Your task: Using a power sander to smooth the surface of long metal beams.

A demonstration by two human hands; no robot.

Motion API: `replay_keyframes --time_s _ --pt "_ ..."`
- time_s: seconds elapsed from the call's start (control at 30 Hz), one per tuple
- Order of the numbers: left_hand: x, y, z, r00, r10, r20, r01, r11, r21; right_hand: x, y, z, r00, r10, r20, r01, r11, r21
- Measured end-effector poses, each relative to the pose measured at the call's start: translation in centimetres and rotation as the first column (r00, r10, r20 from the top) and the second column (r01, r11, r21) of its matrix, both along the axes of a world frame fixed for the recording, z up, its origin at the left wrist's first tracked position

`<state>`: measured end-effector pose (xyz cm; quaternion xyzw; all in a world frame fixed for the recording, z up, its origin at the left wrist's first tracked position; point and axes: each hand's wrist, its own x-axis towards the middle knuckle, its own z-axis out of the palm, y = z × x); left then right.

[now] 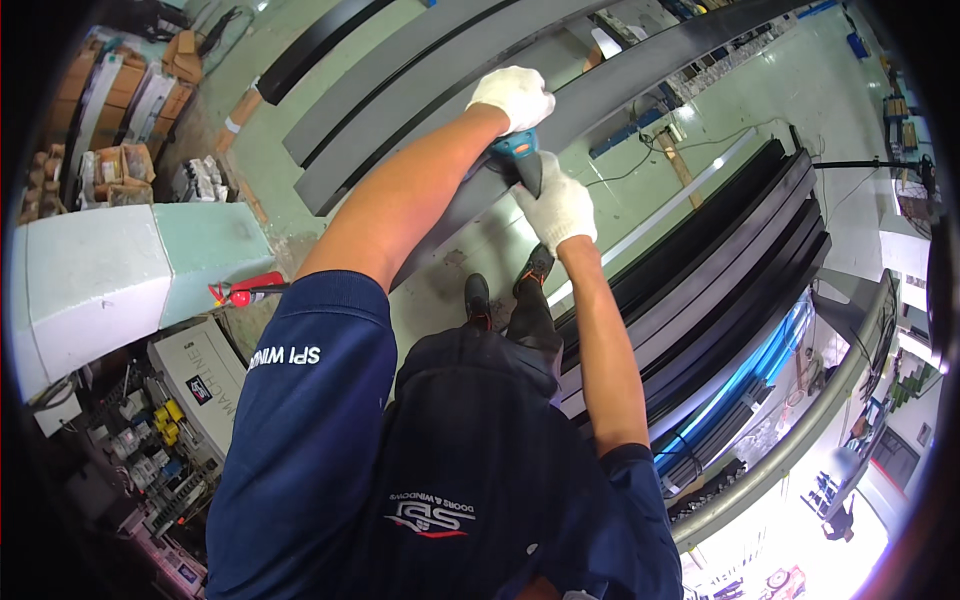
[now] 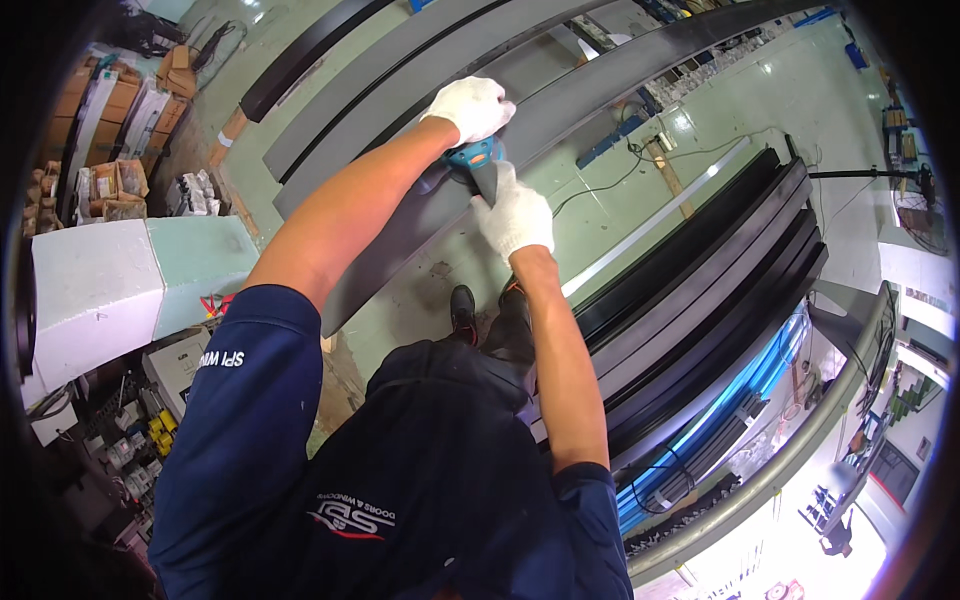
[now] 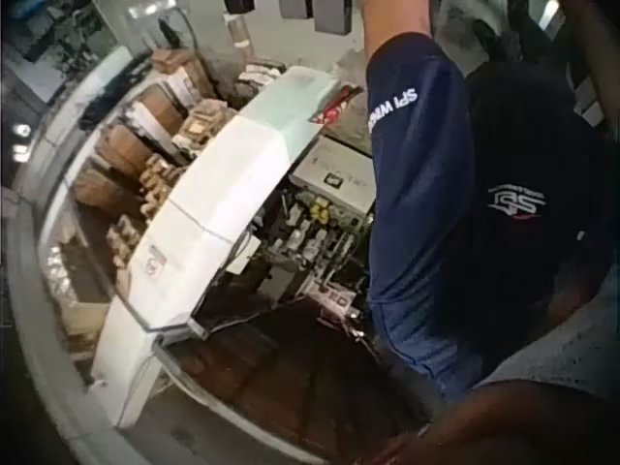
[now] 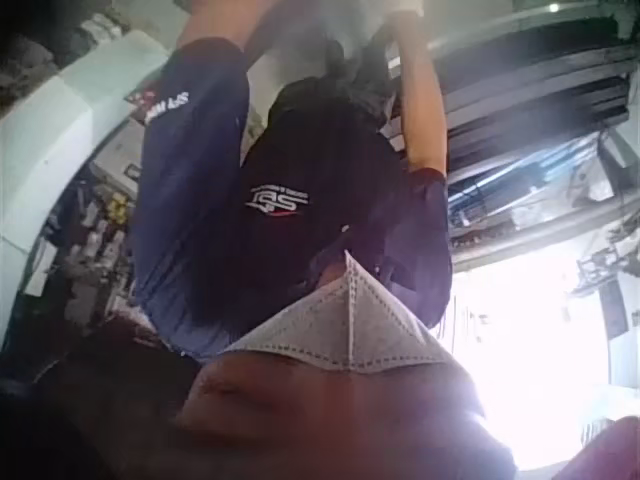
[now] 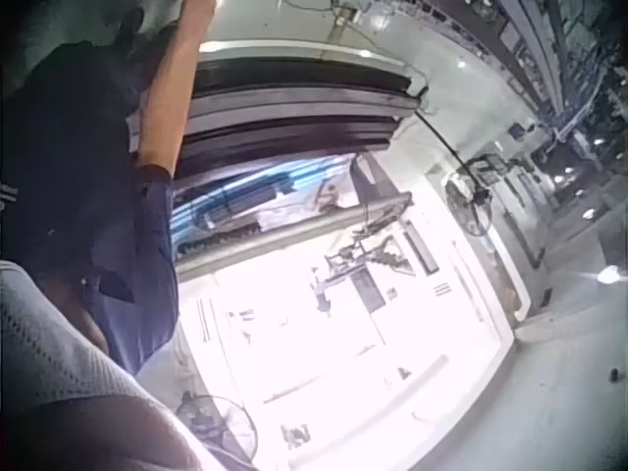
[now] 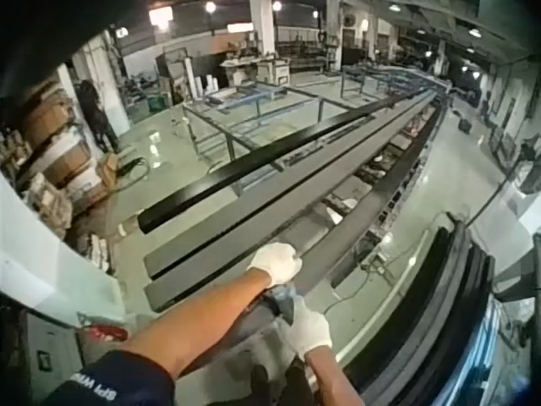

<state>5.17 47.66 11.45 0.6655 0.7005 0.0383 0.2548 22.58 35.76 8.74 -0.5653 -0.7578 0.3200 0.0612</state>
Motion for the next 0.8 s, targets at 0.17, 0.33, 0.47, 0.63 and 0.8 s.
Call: replay_keyframes --time_s 0.17,0.33,0.47,0.63,0.8 --pt "-1.1 -0.2 -0.2 0.999 -0.027 -0.036 0.024 0.995 -0.095 0.2 0.2 0.6 0.995 0.093 0.023 -0.091 0.995 -0.049" --pt "-6.8 -7.2 0.1 0.994 -0.061 -0.091 0.047 0.988 -0.145 -5.7 -5.6 2.7 0.967 0.252 -0.034 -0.253 0.944 -0.212" --pt "-12.0 -15.0 0.0 0.991 -0.024 -0.129 0.007 0.991 -0.130 -10.9 -12.2 2.6 0.909 0.413 -0.052 -0.412 0.875 -0.254" --pt "-19.0 -26.0 -1.0 0.981 0.132 -0.143 -0.142 0.988 -0.060 -15.9 -20.1 0.2 0.798 0.600 -0.065 -0.602 0.786 -0.141" --pt "-23.7 -35.3 -2.1 0.937 0.303 -0.176 -0.311 0.950 -0.021 -19.0 -25.1 0.5 0.698 0.702 -0.139 -0.714 0.668 -0.212"
